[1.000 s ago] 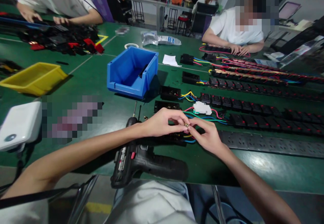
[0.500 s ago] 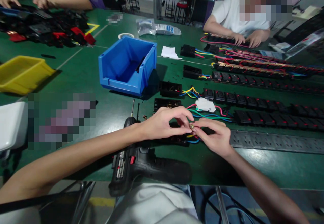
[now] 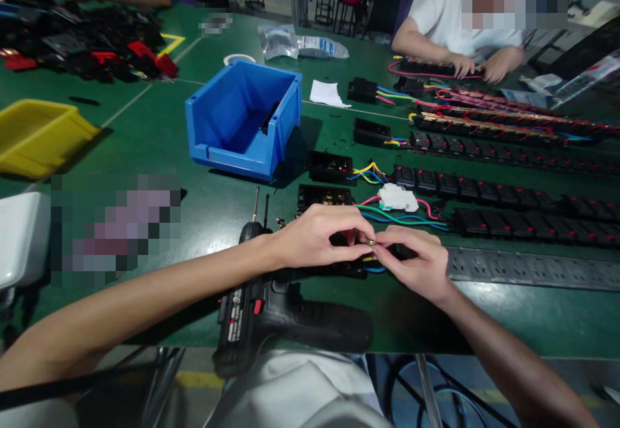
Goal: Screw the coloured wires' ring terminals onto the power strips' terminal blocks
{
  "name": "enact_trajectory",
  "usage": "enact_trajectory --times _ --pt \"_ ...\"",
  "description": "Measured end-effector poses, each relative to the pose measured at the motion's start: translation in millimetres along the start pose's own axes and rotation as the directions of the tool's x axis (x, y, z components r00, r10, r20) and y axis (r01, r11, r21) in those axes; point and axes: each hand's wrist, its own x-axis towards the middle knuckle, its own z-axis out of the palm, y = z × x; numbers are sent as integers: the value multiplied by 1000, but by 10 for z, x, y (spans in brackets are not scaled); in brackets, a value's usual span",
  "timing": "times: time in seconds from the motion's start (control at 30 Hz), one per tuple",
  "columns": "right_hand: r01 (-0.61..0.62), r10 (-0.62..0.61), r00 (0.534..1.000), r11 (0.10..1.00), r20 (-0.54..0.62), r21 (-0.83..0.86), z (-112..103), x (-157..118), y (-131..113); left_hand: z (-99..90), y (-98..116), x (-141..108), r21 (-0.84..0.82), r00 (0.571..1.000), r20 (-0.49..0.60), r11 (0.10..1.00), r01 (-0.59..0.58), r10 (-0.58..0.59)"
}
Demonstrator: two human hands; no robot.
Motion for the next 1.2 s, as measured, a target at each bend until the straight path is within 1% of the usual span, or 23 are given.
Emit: enact_trajectory --times 0.23,0.47,0.7,0.97,1.1,1.2 --pt "-26 27 1000 1000 9 -12 -3 13 -19 7 0 -3 34 1000 -3 999 10 -10" --pt "-56 55 998 998 -30 -27 -15 11 -38 9 11 1 61 1000 -21 998 -3 4" --pt "-58 58 998 998 -25 -6 -4 -2 -33 1 -4 -7 87 1000 13 996 14 -15" --pt "-62 62 998 997 17 39 7 3 -11 9 -27 -19 60 1000 6 998 -14 14" --pt "-100 97 994 994 48 53 7 -2 -22 5 -25 -22 55 1000 -4 998 -25 25" --pt "-136 133 990 989 50 65 8 -19 -21 2 -35 -28 52 1000 -4 998 -23 23"
